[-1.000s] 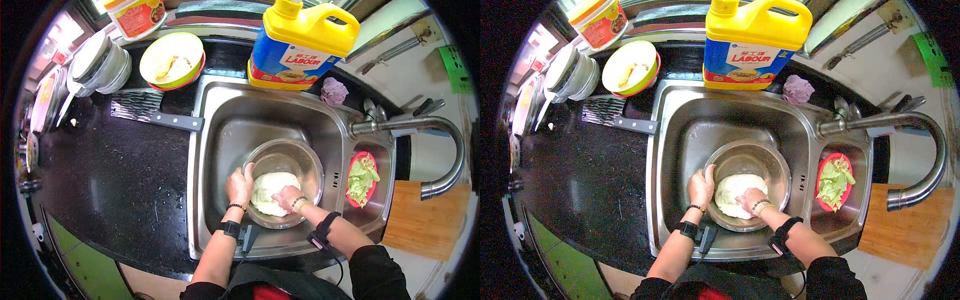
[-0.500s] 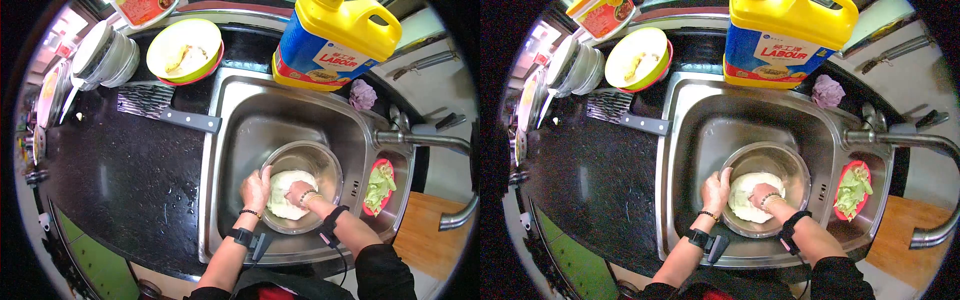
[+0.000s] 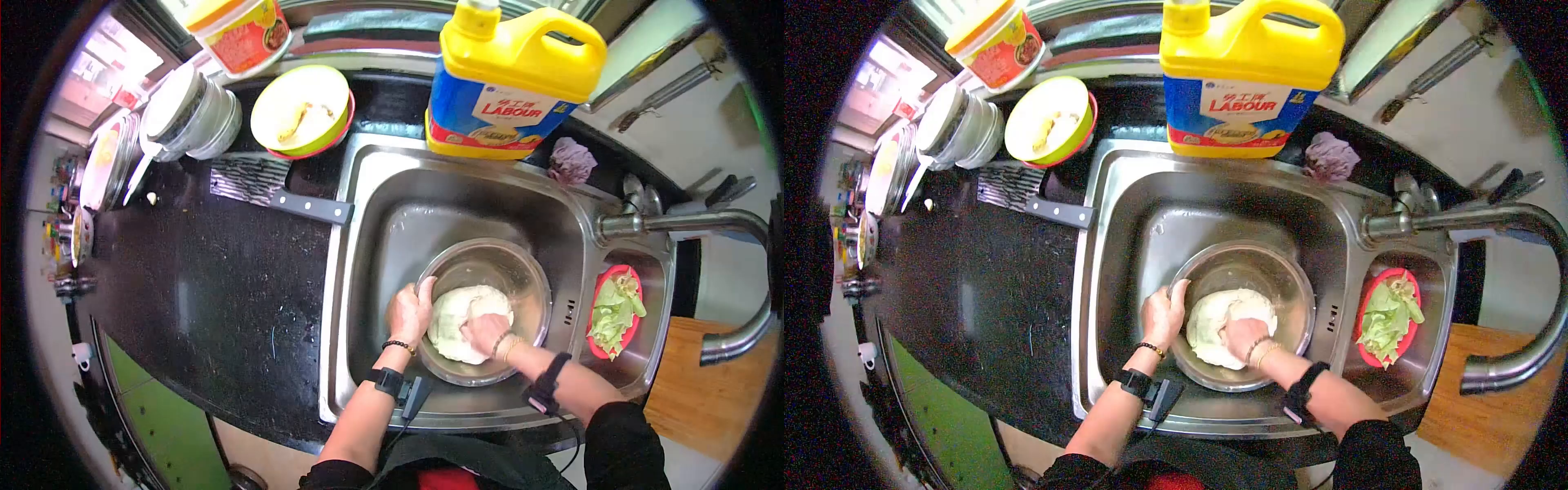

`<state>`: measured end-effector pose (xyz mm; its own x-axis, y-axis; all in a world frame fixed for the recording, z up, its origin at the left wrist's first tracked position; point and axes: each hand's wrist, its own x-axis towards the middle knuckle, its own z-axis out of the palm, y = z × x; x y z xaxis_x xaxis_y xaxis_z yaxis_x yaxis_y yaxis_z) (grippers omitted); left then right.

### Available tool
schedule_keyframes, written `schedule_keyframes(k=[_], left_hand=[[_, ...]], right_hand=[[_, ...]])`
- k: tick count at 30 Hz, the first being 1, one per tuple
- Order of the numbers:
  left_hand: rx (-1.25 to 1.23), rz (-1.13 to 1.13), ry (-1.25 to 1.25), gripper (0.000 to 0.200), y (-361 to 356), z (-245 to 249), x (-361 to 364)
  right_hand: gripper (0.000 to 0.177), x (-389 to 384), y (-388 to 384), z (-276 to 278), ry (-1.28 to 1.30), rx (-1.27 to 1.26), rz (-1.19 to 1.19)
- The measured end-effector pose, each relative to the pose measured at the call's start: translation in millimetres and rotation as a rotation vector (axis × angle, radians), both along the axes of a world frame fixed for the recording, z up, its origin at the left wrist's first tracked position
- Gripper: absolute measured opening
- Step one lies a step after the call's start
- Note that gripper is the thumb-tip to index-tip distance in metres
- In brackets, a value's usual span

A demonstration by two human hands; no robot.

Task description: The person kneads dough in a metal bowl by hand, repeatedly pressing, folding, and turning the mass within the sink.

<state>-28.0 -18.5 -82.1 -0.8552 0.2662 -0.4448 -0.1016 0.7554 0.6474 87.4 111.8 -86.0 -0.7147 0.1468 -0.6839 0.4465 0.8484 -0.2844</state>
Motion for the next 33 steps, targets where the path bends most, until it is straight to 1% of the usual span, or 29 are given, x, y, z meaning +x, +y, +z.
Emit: schedule_keyframes(k=[1, 2, 3, 5, 6, 8, 9, 11, 12, 15, 17, 18, 19, 21, 22, 24, 25, 27, 28, 29, 32, 33], left_hand=[[-0.011, -0.007, 0.000, 0.056, 0, -1, 0], [-0.029, -0.009, -0.009, 0.055, 2, 4, -1], [-0.022, -0.017, -0.008, 0.055, 2, 4, -1], [-0.020, -0.007, -0.025, 0.055, 1, 1, -1], [-0.008, -0.006, -0.018, 0.054, 0, -3, 0], [0.012, 0.006, -0.018, 0.054, 2, 5, 0], [0.020, 0.025, -0.023, 0.053, 2, 7, -2], [-0.032, 0.010, -0.009, 0.053, -1, 2, 0], [-0.045, -0.007, 0.003, 0.053, -1, 1, 0], [-0.074, -0.027, -0.014, 0.053, 0, 4, -4], [-0.074, -0.036, -0.002, 0.053, 0, 2, -2], [-0.072, -0.031, -0.008, 0.053, 0, 2, -1], [-0.066, -0.032, -0.005, 0.053, 0, 2, -1], [-0.054, -0.031, -0.002, 0.052, 0, 2, -2], [-0.063, -0.033, 0.013, 0.052, 0, 0, -1], [-0.074, -0.037, 0.025, 0.052, 0, 1, -1], [-0.070, -0.035, 0.029, 0.052, 0, 3, -1], [-0.063, -0.033, 0.024, 0.052, -1, 5, -1], [-0.059, -0.032, 0.023, 0.052, -2, 5, 0], [-0.067, -0.039, 0.039, 0.052, -2, 4, 0], [-0.055, -0.045, 0.051, 0.052, -2, -1, 0], [-0.043, -0.045, 0.052, 0.052, -3, -3, 1]], right_hand=[[0.033, 2, -4, 10, 0.030, 0.045, 0.023], [0.032, -6, -3, 36, 0.036, -0.041, 0.120], [0.032, -17, -3, 40, 0.037, -0.034, 0.113], [0.033, -39, -8, 44, 0.350, -0.006, 0.198], [0.033, -48, -13, 38, 0.353, 0.003, 0.196], [0.039, -69, -25, 7, 0.191, 0.130, 0.446], [0.045, -77, -31, -8, -0.074, 0.111, 0.494], [0.042, -75, -36, -27, 0.040, 0.152, 0.498], [0.042, -70, -38, -36, 0.035, 0.144, 0.502], [0.037, -73, -34, -14, -0.017, 0.126, 0.552], [0.035, -69, -26, 12, -0.072, 0.083, 0.654], [0.035, -64, -16, 22, -0.008, 0.026, 0.624], [0.035, -59, -5, 34, -0.012, 0.027, 0.627], [0.034, -51, 20, 54, 0.170, -0.002, 0.532], [0.034, -48, 34, 59, 0.167, 0.001, 0.535], [0.035, -43, 57, 69, 0.400, 0.082, 0.352], [0.035, -39, 64, 72, 0.403, 0.086, 0.354], [0.037, -30, 70, 77, 0.443, 0.138, 0.252], [0.041, -23, 67, 81, 0.416, 0.157, 0.237], [0.041, -14, 63, 88, 0.413, 0.162, 0.239], [0.050, 18, 48, 102, 0.329, 0.054, 0.200], [0.049, 27, 42, 111, 0.218, 0.023, 0.158]])
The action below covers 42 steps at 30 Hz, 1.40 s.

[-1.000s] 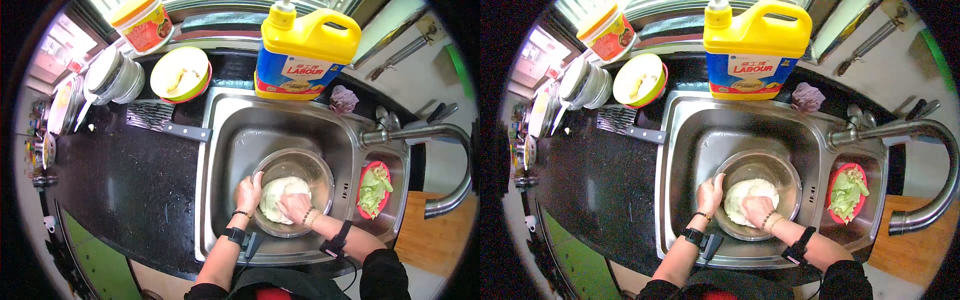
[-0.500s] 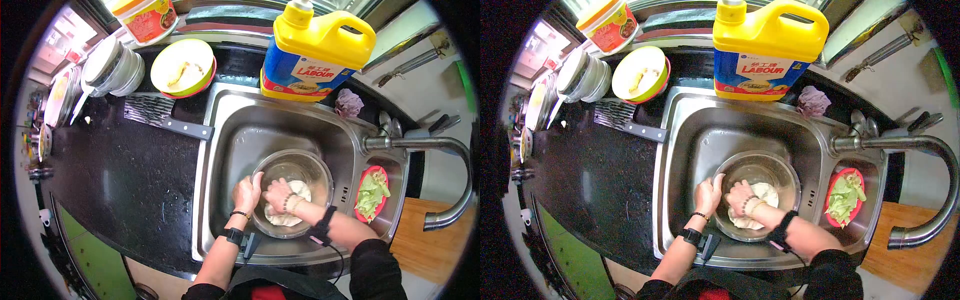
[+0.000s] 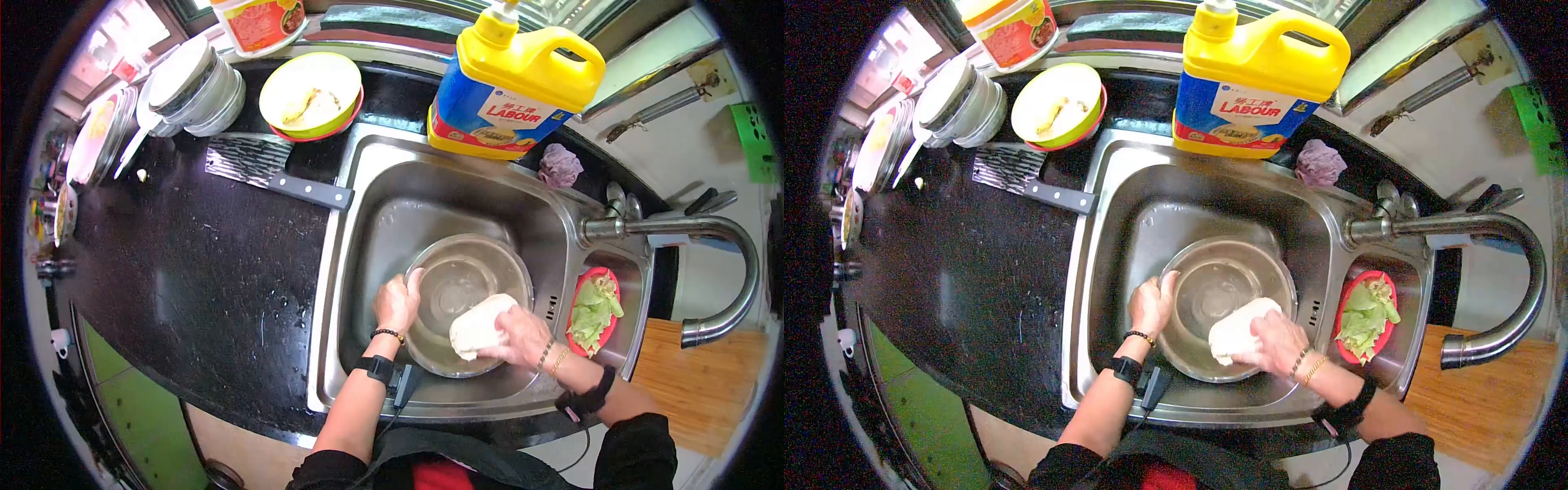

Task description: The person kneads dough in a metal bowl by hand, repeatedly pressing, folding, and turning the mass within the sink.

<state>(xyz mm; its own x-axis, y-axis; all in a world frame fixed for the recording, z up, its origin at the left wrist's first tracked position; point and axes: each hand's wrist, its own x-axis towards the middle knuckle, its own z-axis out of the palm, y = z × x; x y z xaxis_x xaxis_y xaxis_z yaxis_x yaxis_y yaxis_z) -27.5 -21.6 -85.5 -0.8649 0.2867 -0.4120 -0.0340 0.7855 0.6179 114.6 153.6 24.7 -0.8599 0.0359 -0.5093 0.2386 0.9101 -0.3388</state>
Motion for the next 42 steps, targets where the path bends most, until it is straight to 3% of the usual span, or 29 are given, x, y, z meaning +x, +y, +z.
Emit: schedule_keyframes(k=[3, 6, 8, 14, 36, 42], left_hand=[[0.025, 0.021, -0.018, 0.053, -1, -5, 0], [-0.019, 0.009, -0.015, 0.054, 0, 0, 0], [-0.006, 0.010, -0.017, 0.054, -1, 2, -1], [0.018, 0.026, -0.038, 0.054, 1, 0, -1], [0.048, 0.076, -0.052, 0.056, 0, -7, 2], [0.030, 0.033, -0.062, 0.052, 1, -1, -3]], right_hand=[[0.045, 25, -9, -1, 0.010, -0.078, -0.081], [0.039, 28, -13, -6, 0.112, 0.041, -0.051], [0.038, 21, -22, -2, -0.169, 0.110, -0.036], [0.032, 35, -42, -39, -0.103, 0.099, 0.033], [0.018, -73, -91, -118, -0.298, 0.116, -0.067], [0.020, -72, -73, -95, -0.277, 0.061, 0.038]])
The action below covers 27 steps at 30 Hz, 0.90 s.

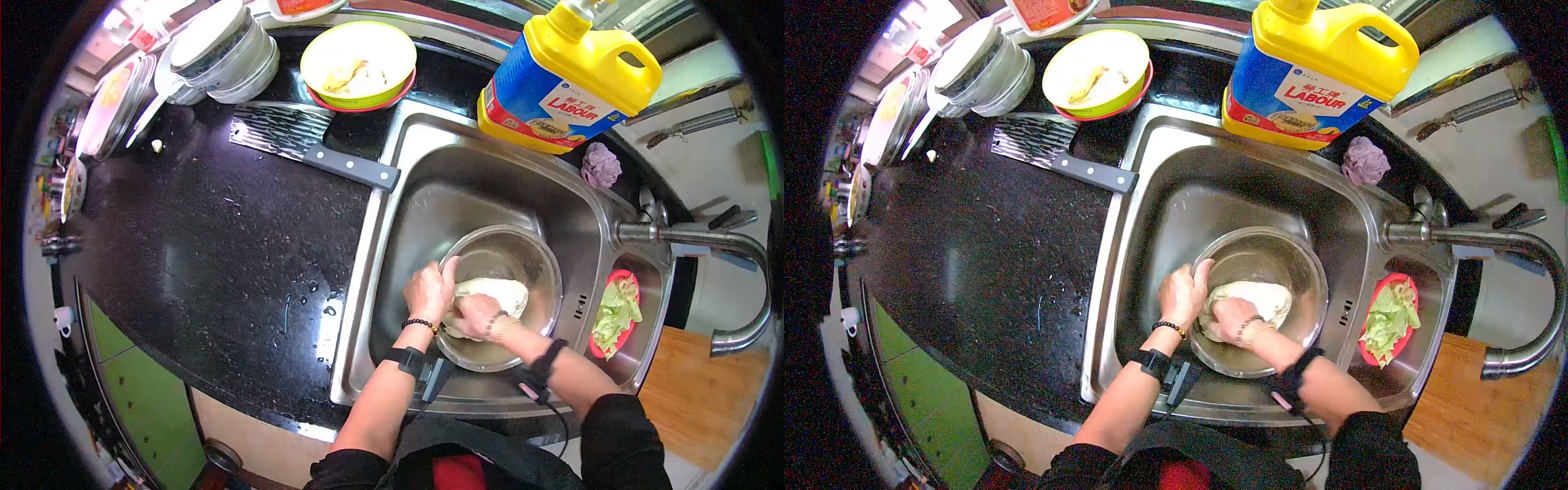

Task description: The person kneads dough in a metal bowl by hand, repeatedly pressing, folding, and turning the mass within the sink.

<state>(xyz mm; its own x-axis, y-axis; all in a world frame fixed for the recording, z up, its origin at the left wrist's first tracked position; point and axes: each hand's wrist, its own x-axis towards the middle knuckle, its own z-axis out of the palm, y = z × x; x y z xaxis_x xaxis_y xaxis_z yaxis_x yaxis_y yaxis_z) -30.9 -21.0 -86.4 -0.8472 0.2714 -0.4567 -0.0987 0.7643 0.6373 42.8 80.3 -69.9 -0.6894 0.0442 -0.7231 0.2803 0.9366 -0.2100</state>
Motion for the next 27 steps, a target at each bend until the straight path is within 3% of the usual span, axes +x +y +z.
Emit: schedule_keyframes(k=[2, 4, 6, 8, 10, 11, 15, 16, 18, 19, 21, 27], left_hand=[[-0.001, 0.018, 0.027, 0.052, 1, -3, 3], [0.015, 0.013, 0.039, 0.052, 3, -2, 3], [0.006, 0.009, 0.030, 0.052, 2, 3, 2], [-0.002, 0.007, 0.034, 0.053, 1, 0, 3], [-0.003, 0.022, 0.017, 0.053, 2, 0, 3], [-0.016, 0.022, 0.025, 0.053, 2, 0, 3], [0.008, 0.035, 0.048, 0.053, 3, -5, 5], [0.009, 0.031, 0.041, 0.053, 3, -5, 5], [0.004, 0.025, 0.035, 0.053, 2, -4, 5], [0.003, 0.035, 0.036, 0.053, 1, -3, 5], [0.006, 0.031, 0.032, 0.053, 2, -1, 7], [-0.025, 0.047, 0.009, 0.054, 3, -1, 6]], right_hand=[[0.021, 13, 19, 23, 0.188, -0.452, -0.196], [0.024, 13, 43, 44, 0.460, -0.251, -0.327], [0.028, 20, 75, 25, 0.540, -0.232, -0.649], [0.037, 39, 100, -12, 0.454, -0.147, -0.637], [0.048, 56, 101, -42, 0.293, -0.279, -0.669], [0.059, 60, 95, -42, 0.307, -0.378, -0.832], [0.077, 64, 79, -8, 0.173, -0.307, -0.781], [0.073, 61, 67, 7, 0.230, -0.123, -0.705], [0.067, 64, 50, 26, 0.385, -0.012, -0.589], [0.067, 63, 43, 37, 0.385, -0.013, -0.595], [0.057, 63, 32, 59, 0.606, 0.039, -0.368], [0.039, 63, 12, 66, 0.642, -0.078, -0.198]])
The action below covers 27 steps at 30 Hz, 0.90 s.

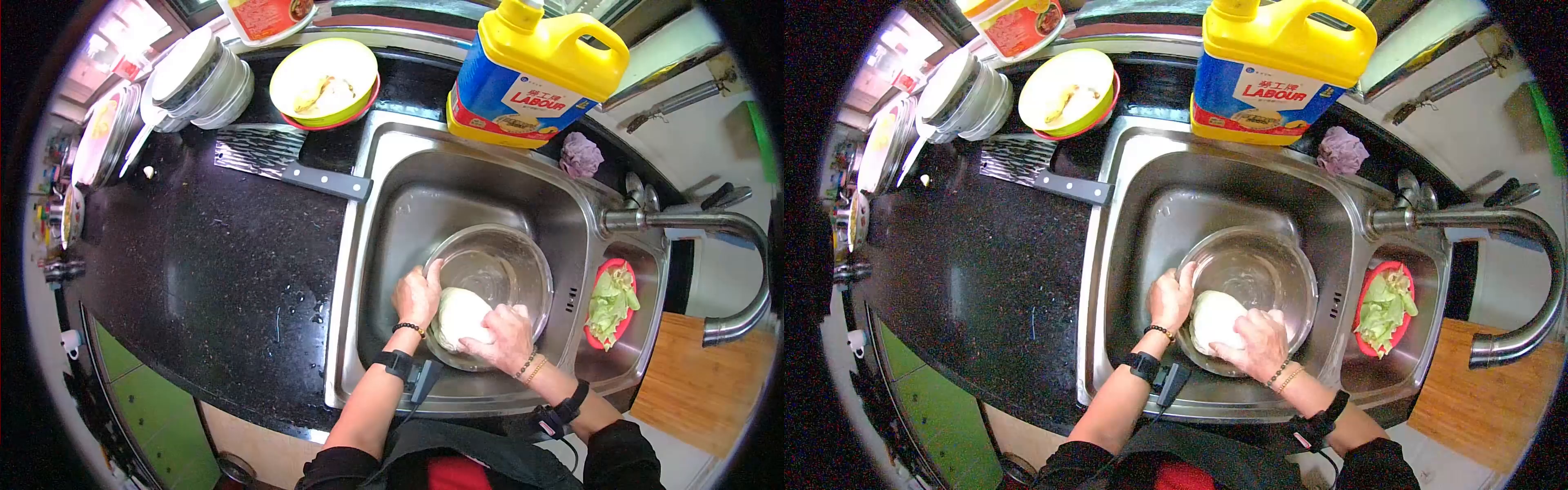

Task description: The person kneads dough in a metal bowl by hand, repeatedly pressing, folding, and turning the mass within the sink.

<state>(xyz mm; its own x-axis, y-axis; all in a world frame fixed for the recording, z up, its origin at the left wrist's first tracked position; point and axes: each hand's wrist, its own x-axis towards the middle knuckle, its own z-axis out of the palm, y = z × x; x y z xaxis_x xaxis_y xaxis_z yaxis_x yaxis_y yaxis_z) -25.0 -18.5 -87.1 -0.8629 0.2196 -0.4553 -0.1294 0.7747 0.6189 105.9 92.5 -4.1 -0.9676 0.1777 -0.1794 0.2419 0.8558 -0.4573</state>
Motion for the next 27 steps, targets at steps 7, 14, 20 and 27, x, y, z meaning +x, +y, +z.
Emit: schedule_keyframes(k=[7, 14, 20, 27], left_hand=[[0.028, 0.014, -0.019, 0.054, -1, 1, -1], [0.049, 0.009, -0.006, 0.055, 0, -1, 0], [0.051, 0.002, 0.000, 0.054, -1, -5, 0], [0.060, 0.014, 0.002, 0.051, 0, -8, 1]], right_hand=[[0.033, -25, -7, -24, 0.263, -0.206, 0.128], [0.039, -14, -44, -28, 0.069, 0.058, 0.094], [0.038, -22, -65, -44, 0.045, 0.261, 0.039], [0.036, -36, -62, -75, -0.016, 0.294, -0.034]])
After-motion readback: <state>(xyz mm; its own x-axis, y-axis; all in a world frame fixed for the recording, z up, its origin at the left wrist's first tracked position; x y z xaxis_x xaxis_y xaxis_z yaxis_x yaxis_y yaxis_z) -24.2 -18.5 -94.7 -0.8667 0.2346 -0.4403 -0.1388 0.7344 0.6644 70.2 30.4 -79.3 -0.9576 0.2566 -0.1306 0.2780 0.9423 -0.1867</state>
